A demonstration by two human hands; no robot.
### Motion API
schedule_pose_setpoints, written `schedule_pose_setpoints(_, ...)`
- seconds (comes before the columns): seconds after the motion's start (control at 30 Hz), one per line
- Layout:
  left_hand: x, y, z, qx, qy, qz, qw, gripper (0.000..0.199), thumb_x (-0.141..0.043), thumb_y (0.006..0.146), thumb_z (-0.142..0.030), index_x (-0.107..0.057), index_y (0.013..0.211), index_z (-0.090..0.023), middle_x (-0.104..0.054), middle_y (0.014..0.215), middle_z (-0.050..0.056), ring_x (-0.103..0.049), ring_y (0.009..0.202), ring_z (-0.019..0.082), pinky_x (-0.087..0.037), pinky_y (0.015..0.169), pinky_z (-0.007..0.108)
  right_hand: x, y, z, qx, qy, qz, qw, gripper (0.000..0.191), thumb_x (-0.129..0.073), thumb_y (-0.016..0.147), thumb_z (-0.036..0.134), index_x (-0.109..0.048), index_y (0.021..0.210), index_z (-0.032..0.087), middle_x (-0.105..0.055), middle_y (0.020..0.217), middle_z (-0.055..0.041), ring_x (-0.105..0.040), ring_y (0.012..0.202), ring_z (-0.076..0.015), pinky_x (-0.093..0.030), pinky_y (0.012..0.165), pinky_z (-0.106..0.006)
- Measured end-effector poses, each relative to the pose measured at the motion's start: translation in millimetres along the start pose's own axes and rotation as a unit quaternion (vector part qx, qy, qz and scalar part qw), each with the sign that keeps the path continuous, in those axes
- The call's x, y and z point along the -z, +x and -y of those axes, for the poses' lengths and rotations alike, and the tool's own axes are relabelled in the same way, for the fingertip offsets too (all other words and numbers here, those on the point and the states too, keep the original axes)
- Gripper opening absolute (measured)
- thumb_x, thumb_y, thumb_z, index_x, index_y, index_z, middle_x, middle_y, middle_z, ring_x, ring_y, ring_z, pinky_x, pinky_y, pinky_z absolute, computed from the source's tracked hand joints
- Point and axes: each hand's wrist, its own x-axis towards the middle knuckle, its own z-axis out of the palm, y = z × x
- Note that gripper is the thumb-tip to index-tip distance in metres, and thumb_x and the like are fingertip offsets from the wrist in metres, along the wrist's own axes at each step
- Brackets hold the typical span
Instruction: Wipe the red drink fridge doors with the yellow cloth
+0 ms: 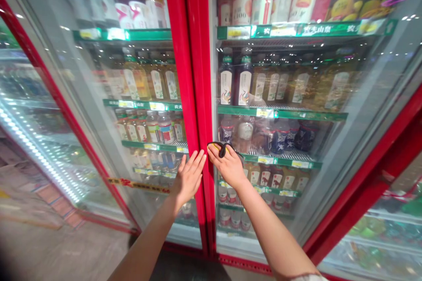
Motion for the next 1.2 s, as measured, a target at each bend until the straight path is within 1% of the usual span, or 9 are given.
schedule_pose_setpoints(0.17,2.7,6,-4,0.023,-0.004,-0.02,1.0,0.076,-0.049,0.09,-0.014,-0.025,0.162,-0.013,-0.034,0.166,0.011,-0.021,0.158,0.025,-0.016,0.129,0.052,6,30,-4,-0.067,0.001,-0.023,0.998,0.057,-0.044,0.1,0.009,-0.042,0.156,0.024,-0.05,0.158,-0.0041,-0.039,0.15,-0.0198,-0.025,0.125,-0.042)
schedule_pose_setpoints(0.4,11.1,8,-12,0.045,-0.016,-0.013,0.999,0.077,-0.048,0.092,-0.014,-0.019,0.163,-0.012,-0.031,0.167,0.013,-0.023,0.157,0.027,-0.019,0.128,0.052,2,11,2,-0.006,0.01,-0.003,1.0,0.057,-0.047,0.1,0.011,-0.043,0.154,0.028,-0.056,0.153,-0.0027,-0.048,0.143,-0.0191,-0.026,0.123,-0.041)
schedule_pose_setpoints(0.57,17.0,18,-19,0.064,-0.028,-0.009,0.998,0.076,-0.049,0.092,-0.015,-0.021,0.163,-0.013,-0.028,0.168,0.012,-0.021,0.158,0.026,-0.022,0.128,0.049,24,37,-18,-0.103,-0.007,-0.033,0.994,0.063,-0.047,0.096,0.007,-0.041,0.156,0.025,-0.049,0.158,-0.0048,-0.04,0.149,-0.0222,-0.025,0.123,-0.044)
schedule_pose_setpoints(0.73,16.6,21,-26,0.091,-0.027,-0.005,0.995,0.078,-0.051,0.092,-0.015,-0.02,0.163,-0.013,-0.025,0.169,0.013,-0.019,0.158,0.028,-0.023,0.128,0.051,14,8,-3,-0.187,-0.026,-0.053,0.981,0.068,-0.042,0.096,0.007,-0.032,0.161,0.024,-0.049,0.158,-0.0096,-0.041,0.148,-0.0267,-0.028,0.12,-0.05)
schedule_pose_setpoints(0.87,14.0,22,-29,0.1,-0.033,-0.006,0.994,0.083,-0.053,0.091,-0.015,-0.014,0.164,-0.013,-0.024,0.169,0.013,-0.02,0.158,0.028,-0.024,0.127,0.052,3,2,12,-0.13,-0.016,-0.019,0.991,0.067,-0.04,0.096,0.007,-0.032,0.161,0.024,-0.05,0.157,-0.0084,-0.044,0.146,-0.0242,-0.026,0.121,-0.047)
schedule_pose_setpoints(0.93,13.5,25,-30,0.106,-0.036,-0.014,0.994,0.084,-0.053,0.091,-0.017,-0.013,0.164,-0.014,-0.025,0.169,0.014,-0.019,0.158,0.028,-0.023,0.128,0.052,9,17,3,-0.121,-0.015,-0.027,0.992,0.067,-0.04,0.096,0.007,-0.033,0.16,0.025,-0.05,0.158,-0.0071,-0.043,0.147,-0.023,-0.024,0.123,-0.046)
schedule_pose_setpoints(1.03,13.0,32,-34,0.115,-0.039,-0.027,0.992,0.083,-0.054,0.093,-0.019,-0.012,0.164,-0.014,-0.025,0.169,0.015,-0.019,0.158,0.029,-0.023,0.128,0.052,25,32,-23,-0.167,-0.029,-0.082,0.982,0.069,-0.043,0.094,0.006,-0.033,0.16,0.025,-0.049,0.158,-0.0081,-0.04,0.148,-0.0252,-0.024,0.123,-0.048)
schedule_pose_setpoints(1.13,11.7,34,-38,0.124,-0.042,-0.031,0.991,0.082,-0.052,0.095,-0.019,-0.009,0.165,-0.014,-0.024,0.169,0.014,-0.02,0.158,0.029,-0.025,0.128,0.052,32,16,-36,-0.224,-0.043,-0.123,0.966,0.075,-0.046,0.09,0.006,-0.031,0.161,0.022,-0.047,0.159,-0.0118,-0.038,0.149,-0.0297,-0.03,0.119,-0.052)
schedule_pose_setpoints(1.2,10.2,33,-41,0.126,-0.044,-0.034,0.99,0.083,-0.051,0.095,-0.018,-0.005,0.165,-0.015,-0.023,0.169,0.014,-0.021,0.158,0.028,-0.026,0.127,0.052,26,-2,-29,-0.238,-0.04,-0.12,0.963,0.078,-0.046,0.088,0.006,-0.028,0.162,0.021,-0.047,0.159,-0.0137,-0.038,0.149,-0.0313,-0.033,0.117,-0.054)
